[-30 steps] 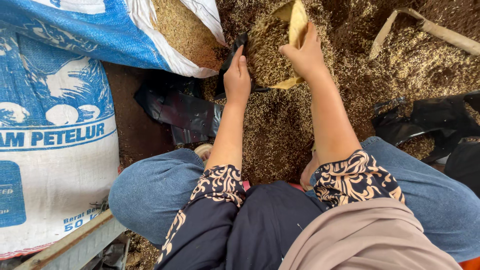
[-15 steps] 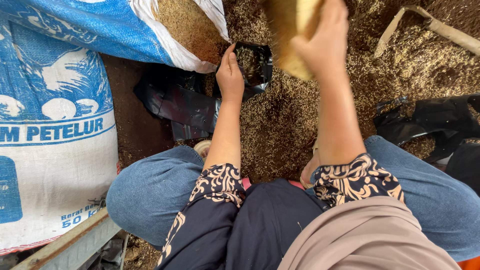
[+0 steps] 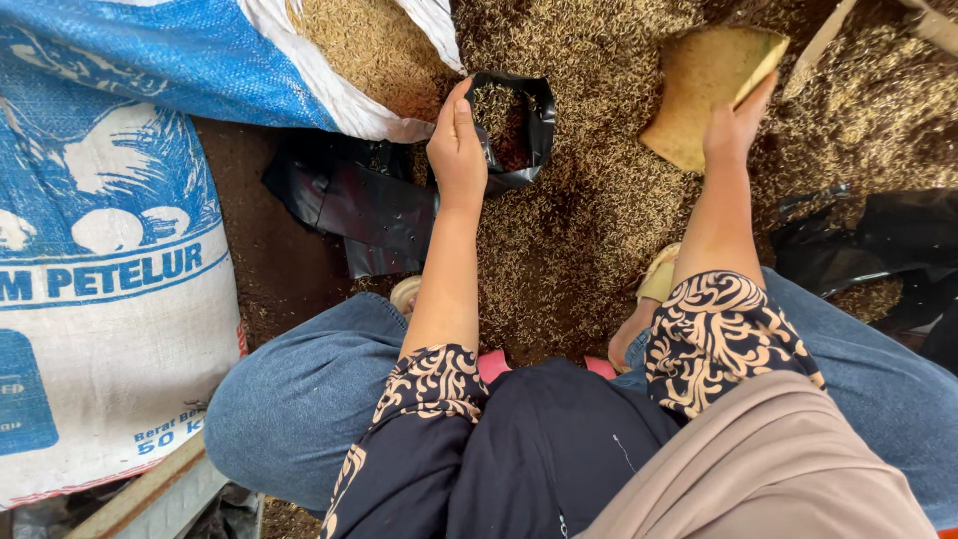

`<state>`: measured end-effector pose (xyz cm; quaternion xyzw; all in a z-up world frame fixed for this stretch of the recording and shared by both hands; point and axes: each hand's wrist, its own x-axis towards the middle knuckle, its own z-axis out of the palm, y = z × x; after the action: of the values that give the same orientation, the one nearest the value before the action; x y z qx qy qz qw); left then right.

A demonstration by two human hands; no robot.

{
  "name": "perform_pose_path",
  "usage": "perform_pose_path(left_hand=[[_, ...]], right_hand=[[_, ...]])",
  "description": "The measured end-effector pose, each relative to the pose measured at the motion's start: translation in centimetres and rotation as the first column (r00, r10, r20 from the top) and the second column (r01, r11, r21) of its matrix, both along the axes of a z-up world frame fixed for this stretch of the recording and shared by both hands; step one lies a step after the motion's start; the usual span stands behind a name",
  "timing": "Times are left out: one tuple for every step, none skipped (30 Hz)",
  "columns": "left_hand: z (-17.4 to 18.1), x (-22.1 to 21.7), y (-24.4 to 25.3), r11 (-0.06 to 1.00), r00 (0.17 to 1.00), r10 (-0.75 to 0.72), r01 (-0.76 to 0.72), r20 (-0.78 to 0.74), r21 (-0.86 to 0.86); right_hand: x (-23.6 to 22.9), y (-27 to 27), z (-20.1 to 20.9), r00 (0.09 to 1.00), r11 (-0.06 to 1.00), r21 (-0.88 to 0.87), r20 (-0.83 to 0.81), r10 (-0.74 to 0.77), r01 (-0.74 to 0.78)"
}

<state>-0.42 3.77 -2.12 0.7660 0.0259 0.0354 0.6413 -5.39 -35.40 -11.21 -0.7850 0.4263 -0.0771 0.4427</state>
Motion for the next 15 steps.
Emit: perform_pose_path(left_hand=[[0.0,-0.1,-0.1,1.0,0.997,0.0,0.0,-0.075,-0.001],[0.0,-0.2,-0.2,1.0,0.999,-0.006,0.006,-0.043,0.0],[0.0,-0.1,-0.3,1.0,1.0,-0.009,0.009,-0.006,-0.001],[0.0,-0.1,-0.3,1.0,0.999,-0.011,0.011,0.031,-0.002],[0.0,-0.2,-0.2,1.0,1.0,-0.012,0.013,0.025,-0.01],[0.0,-0.3,-0.2,1.0,1.0,-0.013,0.014,0.019,-0.017],[0.0,-0.1,-0.2,0.999,1.0,-0.018,0.019,0.019,-0.026],[-0.1,0.1,-0.2,1.0,1.0,-0.014,0.014,0.02,-0.004],[-0.2,0.1,-0.3,1.0,1.0,-0.009,0.009,0.016,0.016],[-0.3,0.1,-0.4,0.999,1.0,-0.004,0.003,0.012,0.035],[-0.4,0.1,-0.5,0.999,1.0,-0.009,0.009,0.007,0.035],[-0.5,0.2,-0.6,0.999,1.0,-0.014,0.014,0.003,0.035],[-0.6,0.1,-0.7,0.999,1.0,-0.02,0.02,-0.003,0.038],[-0.6,0.1,-0.7,0.998,0.998,-0.029,0.026,0.057,0.051],[-0.6,0.2,-0.9,0.997,0.992,-0.042,0.035,0.12,0.063]], right_hand=[[0.8,0.4,-0.2,0.998,0.997,0.071,0.061,-0.004,0.0],[1.4,1.1,-0.3,1.0,0.988,0.154,0.011,-0.03,0.028],[2.4,1.9,-0.3,0.998,0.971,0.232,-0.038,-0.047,0.055],[3.0,2.4,-0.2,0.994,0.948,0.307,-0.087,-0.061,0.085],[3.1,3.1,-0.2,0.998,0.949,0.313,-0.055,-0.033,0.048],[3.2,3.8,-0.5,1.0,0.948,0.317,-0.022,-0.005,0.011],[3.4,4.5,-0.8,1.0,0.947,0.319,0.016,0.02,-0.024],[3.7,5.3,-1.4,0.999,0.926,0.376,0.046,0.011,-0.028],[3.9,6.1,-2.1,0.997,0.903,0.429,0.071,0.001,-0.031],[4.0,6.5,-2.8,0.995,0.877,0.48,0.095,-0.011,-0.036],[4.5,7.0,-3.5,0.996,0.874,0.483,0.088,-0.002,-0.041],[5.0,7.8,-4.4,0.997,0.872,0.487,0.08,0.007,-0.045],[5.3,8.4,-5.0,0.997,0.869,0.493,0.071,0.016,-0.049],[5.6,8.6,-5.4,1.0,0.843,0.537,0.002,-0.004,0.002],[5.9,8.7,-5.6,0.998,0.815,0.576,-0.065,-0.021,0.055]])
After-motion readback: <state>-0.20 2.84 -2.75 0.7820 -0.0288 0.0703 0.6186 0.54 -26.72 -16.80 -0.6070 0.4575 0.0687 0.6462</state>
